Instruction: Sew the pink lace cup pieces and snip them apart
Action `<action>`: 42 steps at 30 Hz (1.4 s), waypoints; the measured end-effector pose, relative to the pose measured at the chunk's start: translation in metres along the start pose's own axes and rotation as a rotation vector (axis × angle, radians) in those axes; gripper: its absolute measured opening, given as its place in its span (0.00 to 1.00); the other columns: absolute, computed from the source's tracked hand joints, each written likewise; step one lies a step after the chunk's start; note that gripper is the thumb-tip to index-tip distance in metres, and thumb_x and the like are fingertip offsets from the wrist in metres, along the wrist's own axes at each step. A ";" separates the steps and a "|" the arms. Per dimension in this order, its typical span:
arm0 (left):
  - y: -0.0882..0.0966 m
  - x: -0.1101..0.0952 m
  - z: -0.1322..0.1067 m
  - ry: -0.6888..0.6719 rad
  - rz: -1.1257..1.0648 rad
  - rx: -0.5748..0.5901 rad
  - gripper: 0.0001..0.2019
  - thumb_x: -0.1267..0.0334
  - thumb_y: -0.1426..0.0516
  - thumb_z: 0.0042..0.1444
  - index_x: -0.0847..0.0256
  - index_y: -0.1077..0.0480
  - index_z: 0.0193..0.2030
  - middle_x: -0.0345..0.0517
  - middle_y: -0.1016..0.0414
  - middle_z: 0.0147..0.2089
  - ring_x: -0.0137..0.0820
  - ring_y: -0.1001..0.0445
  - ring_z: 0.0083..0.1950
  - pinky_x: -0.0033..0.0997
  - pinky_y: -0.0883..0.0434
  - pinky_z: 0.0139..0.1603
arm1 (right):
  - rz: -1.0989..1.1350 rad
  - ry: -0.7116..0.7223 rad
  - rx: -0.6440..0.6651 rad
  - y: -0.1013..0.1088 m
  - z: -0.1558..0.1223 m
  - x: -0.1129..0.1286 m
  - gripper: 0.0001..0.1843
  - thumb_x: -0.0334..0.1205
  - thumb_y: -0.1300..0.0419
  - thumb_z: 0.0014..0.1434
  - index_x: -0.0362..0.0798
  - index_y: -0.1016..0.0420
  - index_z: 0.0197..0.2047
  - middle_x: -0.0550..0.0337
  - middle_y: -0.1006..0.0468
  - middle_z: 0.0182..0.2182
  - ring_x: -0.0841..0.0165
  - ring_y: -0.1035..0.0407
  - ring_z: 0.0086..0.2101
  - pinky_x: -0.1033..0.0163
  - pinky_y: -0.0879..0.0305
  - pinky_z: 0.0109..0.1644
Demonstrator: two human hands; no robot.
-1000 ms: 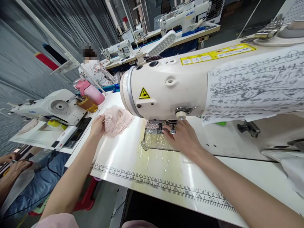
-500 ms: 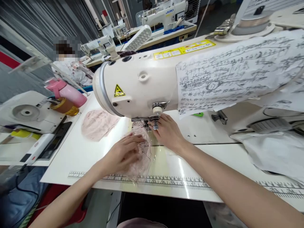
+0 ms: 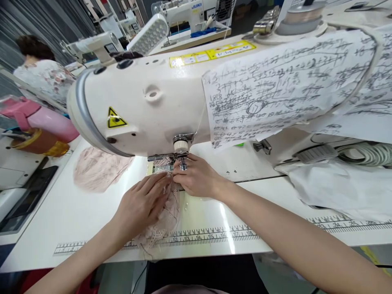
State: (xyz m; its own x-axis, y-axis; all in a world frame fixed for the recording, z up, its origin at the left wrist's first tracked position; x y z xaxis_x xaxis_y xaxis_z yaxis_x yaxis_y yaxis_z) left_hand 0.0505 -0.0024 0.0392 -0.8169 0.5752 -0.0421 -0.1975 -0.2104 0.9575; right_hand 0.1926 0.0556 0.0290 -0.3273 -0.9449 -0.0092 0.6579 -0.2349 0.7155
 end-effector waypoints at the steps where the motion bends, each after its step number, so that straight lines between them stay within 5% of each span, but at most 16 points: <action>1: -0.003 0.000 0.001 -0.017 0.035 -0.005 0.17 0.67 0.50 0.64 0.67 0.34 0.58 0.56 0.28 0.57 0.43 0.29 0.58 0.45 0.26 0.53 | 0.003 0.000 0.013 -0.001 -0.001 0.000 0.15 0.25 0.49 0.58 0.48 0.24 0.31 0.63 0.20 0.34 0.71 0.30 0.35 0.62 0.37 0.42; 5: -0.013 0.003 0.004 -0.083 0.073 -0.007 0.20 0.69 0.50 0.63 0.70 0.35 0.60 0.56 0.31 0.61 0.43 0.32 0.62 0.45 0.28 0.58 | -0.040 -0.083 0.016 0.000 -0.003 -0.005 0.15 0.25 0.50 0.57 0.49 0.24 0.32 0.64 0.24 0.24 0.71 0.31 0.31 0.62 0.37 0.41; 11: -0.015 0.011 0.011 -0.124 0.092 -0.012 0.20 0.68 0.51 0.63 0.72 0.35 0.60 0.55 0.30 0.61 0.42 0.31 0.62 0.45 0.27 0.58 | 0.001 -0.125 -0.075 0.002 -0.001 -0.010 0.15 0.24 0.48 0.55 0.49 0.23 0.36 0.65 0.18 0.33 0.71 0.28 0.34 0.63 0.36 0.40; 26: -0.024 0.026 0.016 -0.097 0.007 -0.032 0.20 0.69 0.51 0.64 0.68 0.35 0.62 0.56 0.30 0.60 0.43 0.34 0.64 0.48 0.29 0.61 | 0.018 -0.141 -0.007 -0.005 0.001 -0.010 0.14 0.23 0.47 0.56 0.47 0.23 0.34 0.62 0.17 0.33 0.68 0.25 0.37 0.62 0.30 0.39; 42: -0.027 0.027 0.019 -0.104 -0.005 -0.034 0.20 0.71 0.51 0.62 0.71 0.36 0.61 0.57 0.29 0.59 0.44 0.32 0.62 0.48 0.28 0.60 | -0.066 -0.197 0.056 -0.004 0.002 -0.010 0.16 0.23 0.49 0.58 0.49 0.24 0.31 0.65 0.19 0.31 0.71 0.29 0.33 0.61 0.35 0.41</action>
State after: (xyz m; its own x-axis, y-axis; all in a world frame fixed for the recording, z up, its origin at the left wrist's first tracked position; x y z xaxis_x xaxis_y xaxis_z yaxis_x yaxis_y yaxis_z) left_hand 0.0444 0.0337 0.0179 -0.7554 0.6551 -0.0157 -0.2218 -0.2331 0.9468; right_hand 0.1923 0.0664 0.0276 -0.4986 -0.8635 0.0758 0.5938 -0.2766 0.7556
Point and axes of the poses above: each hand's wrist, its own z-axis towards the middle knuckle, its own y-axis out of the back of the hand, x = y × z, the point moved 5 cm from there along z, towards the middle knuckle
